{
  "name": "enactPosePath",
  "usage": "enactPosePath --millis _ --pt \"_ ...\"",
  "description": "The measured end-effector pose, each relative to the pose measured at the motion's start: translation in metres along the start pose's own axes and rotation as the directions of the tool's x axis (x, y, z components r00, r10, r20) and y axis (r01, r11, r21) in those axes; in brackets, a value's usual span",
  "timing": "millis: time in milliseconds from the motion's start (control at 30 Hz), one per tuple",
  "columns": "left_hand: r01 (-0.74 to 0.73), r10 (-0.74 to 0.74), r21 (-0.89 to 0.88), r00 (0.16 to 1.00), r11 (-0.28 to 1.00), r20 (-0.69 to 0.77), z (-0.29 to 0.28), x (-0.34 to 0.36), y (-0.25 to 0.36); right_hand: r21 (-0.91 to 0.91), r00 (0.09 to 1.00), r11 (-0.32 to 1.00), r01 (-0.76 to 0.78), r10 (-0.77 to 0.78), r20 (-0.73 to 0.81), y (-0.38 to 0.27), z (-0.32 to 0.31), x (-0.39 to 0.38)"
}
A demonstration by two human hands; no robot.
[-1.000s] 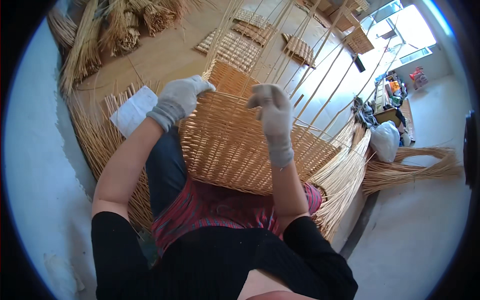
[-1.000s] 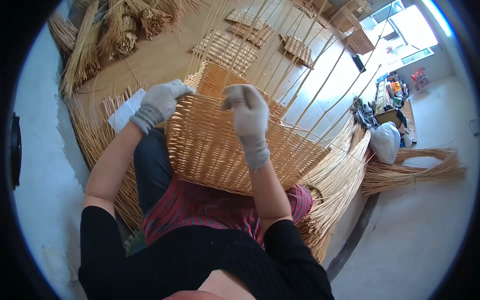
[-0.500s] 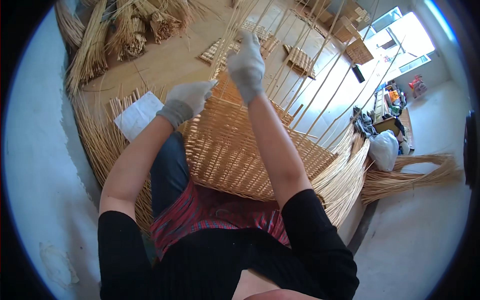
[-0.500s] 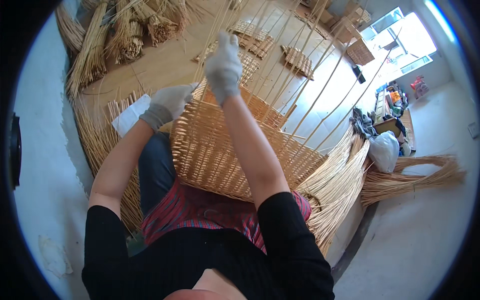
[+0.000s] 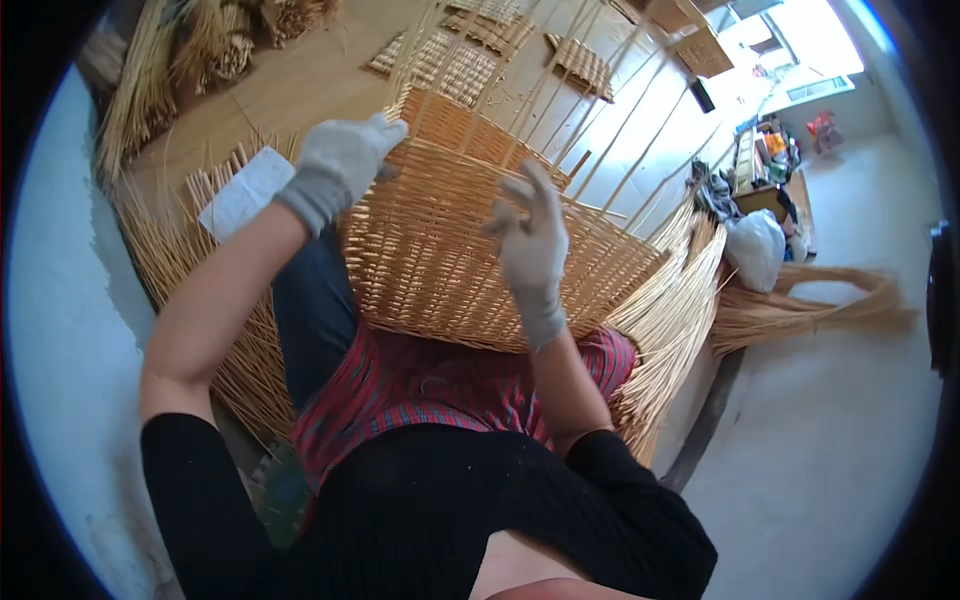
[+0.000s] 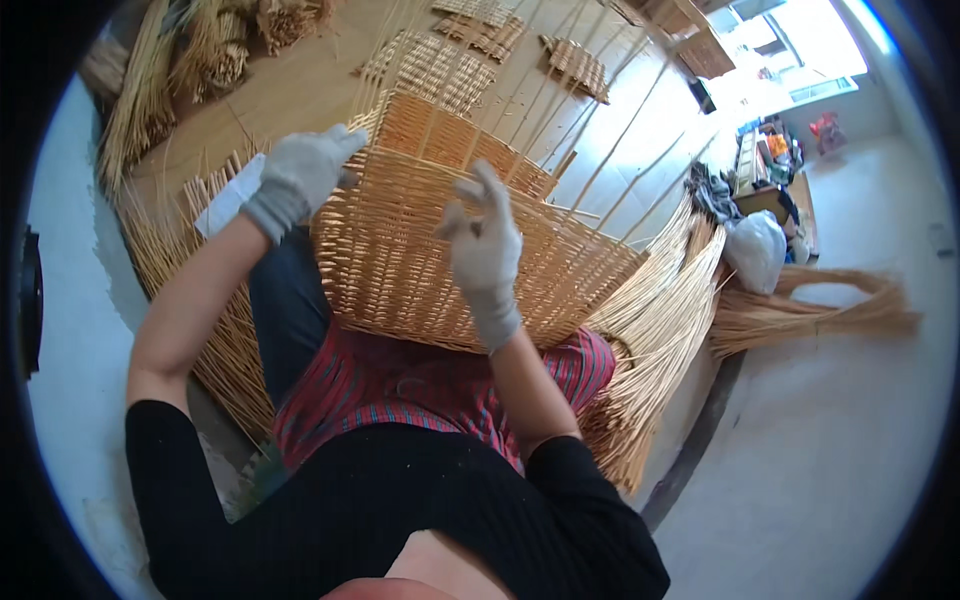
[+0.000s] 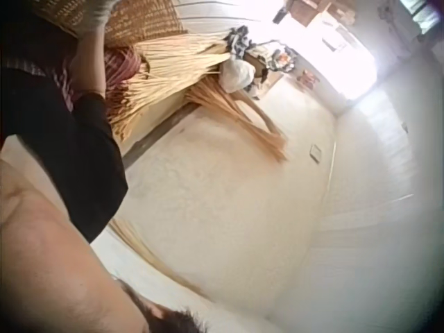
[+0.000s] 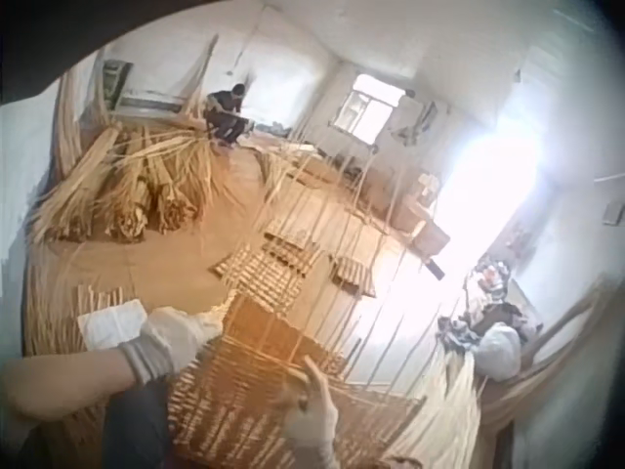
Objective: Weaving a wicker basket, checking dimensions with a tape measure, and trimming materials.
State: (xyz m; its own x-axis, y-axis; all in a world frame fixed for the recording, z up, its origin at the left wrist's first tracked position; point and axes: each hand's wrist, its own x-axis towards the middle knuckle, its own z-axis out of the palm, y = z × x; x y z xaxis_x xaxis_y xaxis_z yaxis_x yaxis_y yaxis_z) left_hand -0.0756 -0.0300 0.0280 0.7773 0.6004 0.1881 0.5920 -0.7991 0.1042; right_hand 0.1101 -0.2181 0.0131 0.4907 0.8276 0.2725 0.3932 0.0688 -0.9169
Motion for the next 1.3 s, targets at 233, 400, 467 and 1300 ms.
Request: enactPosePath --millis 233,400,467,1300 --pt "0.255 -0.29 -0.567 0.957 0.783 0.03 0.014 0.047 0.068 -0.634 0.924 0.768 -0.09 0.301 0.234 0.01 -0.011 0.079" --pt "0.478 -0.249 -0.716 0.878 0.508 0.409 0.03 0.058 0.062 -0.178 0.945 0.96 -0.217 0.252 0.207 0.015 -0.017 0.06" --pt "0.427 -0.212 -0.793 0.904 0.435 0.371 0.034 0.05 0.061 -0.17 0.935 0.955 -0.242 0.276 0.223 0.02 -0.019 0.053" --pt "0.502 -0.304 -0.813 0.856 0.296 0.418 0.024 0.06 0.083 0.337 0.945 0.94 0.057 0.058 -0.323 0.007 -0.071 0.09"
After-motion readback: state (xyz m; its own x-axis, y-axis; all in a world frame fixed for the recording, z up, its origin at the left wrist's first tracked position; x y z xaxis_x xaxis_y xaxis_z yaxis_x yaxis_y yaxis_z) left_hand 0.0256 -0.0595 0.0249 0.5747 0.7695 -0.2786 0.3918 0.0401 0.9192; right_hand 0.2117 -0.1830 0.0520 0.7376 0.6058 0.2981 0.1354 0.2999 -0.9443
